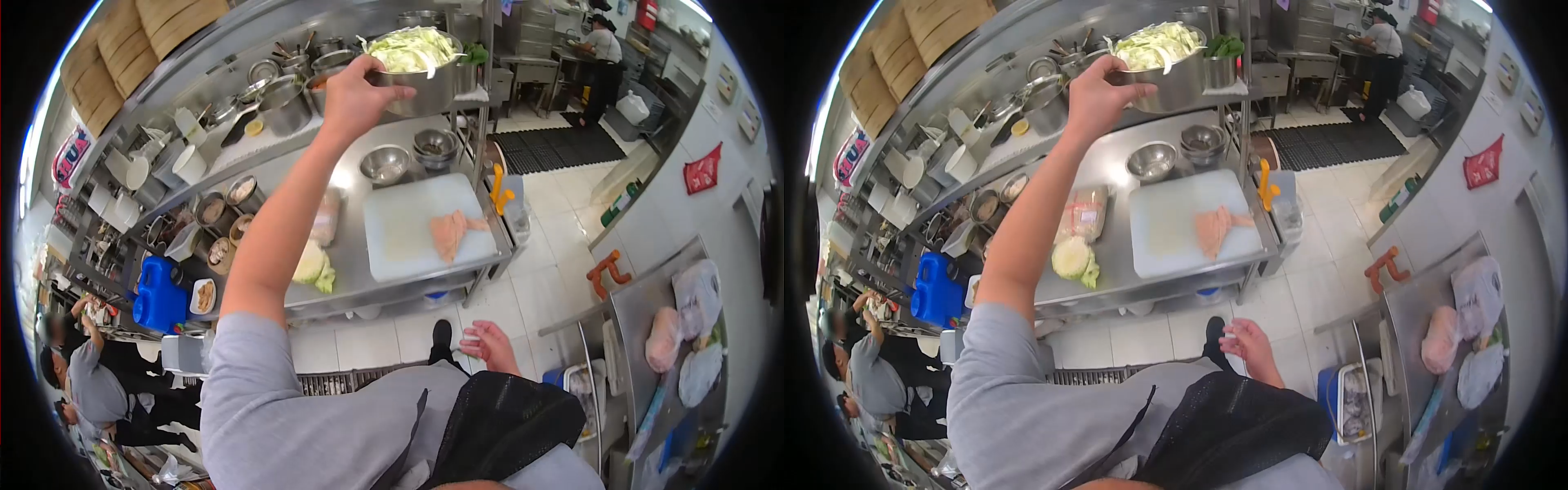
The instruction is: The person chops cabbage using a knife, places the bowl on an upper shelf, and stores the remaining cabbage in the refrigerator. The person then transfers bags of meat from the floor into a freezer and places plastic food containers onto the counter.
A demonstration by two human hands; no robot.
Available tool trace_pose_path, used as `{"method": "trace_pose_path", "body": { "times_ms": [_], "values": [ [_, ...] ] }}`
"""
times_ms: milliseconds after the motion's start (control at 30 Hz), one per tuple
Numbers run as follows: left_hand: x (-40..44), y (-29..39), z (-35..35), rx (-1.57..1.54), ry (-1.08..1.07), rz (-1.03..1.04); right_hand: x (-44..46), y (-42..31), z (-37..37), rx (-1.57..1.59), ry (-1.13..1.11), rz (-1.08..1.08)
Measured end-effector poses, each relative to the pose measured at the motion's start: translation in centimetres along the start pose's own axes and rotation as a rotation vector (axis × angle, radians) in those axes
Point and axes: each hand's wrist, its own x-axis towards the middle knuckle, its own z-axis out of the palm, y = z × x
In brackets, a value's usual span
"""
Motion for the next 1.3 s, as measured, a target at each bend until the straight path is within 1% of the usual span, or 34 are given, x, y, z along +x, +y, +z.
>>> {"method": "trace_pose_path", "body": {
  "times_ms": [33, 67, 100, 133, 167, 200, 233, 267, 333, 400, 433, 467, 533, 567, 600, 667, 700, 733, 800, 867, 967, 1067, 1133, 1167, 1200, 1267, 1300],
  "values": [
    [2.3, 0.0, 0.6, 0.086, 0.016, 0.000, 1.8, -0.2, -1.0, 0.006, -0.017, -0.003],
    [4.3, -0.2, 1.3, 0.099, 0.012, 0.012, 3.5, -0.3, -2.0, -0.027, 0.014, 0.062],
    [6.0, -0.6, 2.1, 0.056, 0.011, -0.026, 4.8, 0.1, -2.7, -0.055, 0.050, 0.133],
    [7.6, -1.0, 2.9, 0.008, 0.012, -0.066, 6.1, 0.3, -3.4, -0.041, 0.048, 0.134],
    [9.3, -2.0, 3.8, 0.083, 0.066, -0.018, 7.9, 0.2, -4.3, -0.077, 0.081, 0.167],
    [11.1, -2.8, 4.8, 0.088, 0.071, -0.015, 9.7, 0.0, -5.1, -0.119, 0.113, 0.202],
    [12.5, -3.2, 5.5, 0.164, 0.092, -0.034, 11.1, -0.5, -5.8, -0.108, 0.109, 0.237],
    [13.9, -3.7, 6.0, 0.242, 0.115, -0.057, 12.6, -1.0, -6.5, -0.115, 0.099, 0.239],
    [16.9, -4.8, 7.4, 0.280, 0.114, -0.044, 14.9, -2.6, -7.3, -0.181, 0.081, 0.227],
    [19.6, -5.6, 8.9, -0.036, -0.008, -0.211, 17.1, -4.6, -7.9, -0.200, 0.076, 0.242],
    [21.1, -6.7, 9.8, -0.103, -0.020, -0.264, 18.1, -5.5, -8.0, -0.208, 0.083, 0.249],
    [22.8, -8.4, 10.9, -0.093, -0.013, -0.267, 19.2, -6.2, -8.4, -0.211, 0.071, 0.254],
    [25.4, -10.9, 13.0, 0.100, -0.005, -0.034, 21.1, -7.4, -9.0, -0.271, 0.131, 0.240],
    [25.7, -10.4, 13.6, 0.046, -0.055, -0.003, 21.8, -7.6, -9.5, -0.265, 0.123, 0.240],
    [26.2, -10.8, 14.3, 0.053, -0.060, 0.003, 22.4, -7.9, -9.9, -0.219, 0.146, 0.233],
    [26.9, -12.3, 16.2, 0.141, -0.001, 0.076, 23.3, -8.2, -10.9, -0.170, 0.172, 0.222],
    [26.6, -11.3, 16.5, 0.264, -0.019, 0.018, 23.5, -8.2, -11.5, -0.145, 0.168, 0.233],
    [26.3, -10.7, 16.7, 0.264, -0.019, 0.022, 23.7, -8.3, -12.1, -0.120, 0.163, 0.244],
    [25.8, -10.3, 16.4, 0.319, -0.156, -0.117, 23.3, -8.2, -13.1, -0.096, 0.157, 0.230],
    [25.9, -12.4, 16.5, 0.310, -0.167, -0.088, 23.1, -7.9, -13.8, -0.071, 0.152, 0.219],
    [25.5, -12.8, 16.6, 0.330, -0.215, -0.116, 23.3, -7.5, -14.6, -0.119, 0.201, 0.234],
    [25.8, -12.8, 16.6, 0.381, -0.274, -0.074, 22.8, -7.4, -14.8, -0.119, 0.223, 0.239],
    [26.4, -12.1, 15.3, 0.224, -0.461, -0.260, 22.5, -8.1, -14.1, -0.123, 0.286, 0.241],
    [26.7, -12.3, 14.6, 0.098, -0.565, -0.224, 22.4, -8.2, -13.8, -0.132, 0.295, 0.248],
    [27.3, -12.8, 14.1, 0.086, -0.563, -0.237, 22.3, -8.2, -13.5, -0.124, 0.318, 0.236],
    [27.4, -13.5, 12.7, 0.081, -0.754, 0.040, 22.4, -7.8, -13.8, -0.136, 0.347, 0.240],
    [26.0, -9.6, 11.5, 0.286, -0.735, -0.082, 22.5, -7.3, -14.2, -0.146, 0.355, 0.211]
  ]
}}
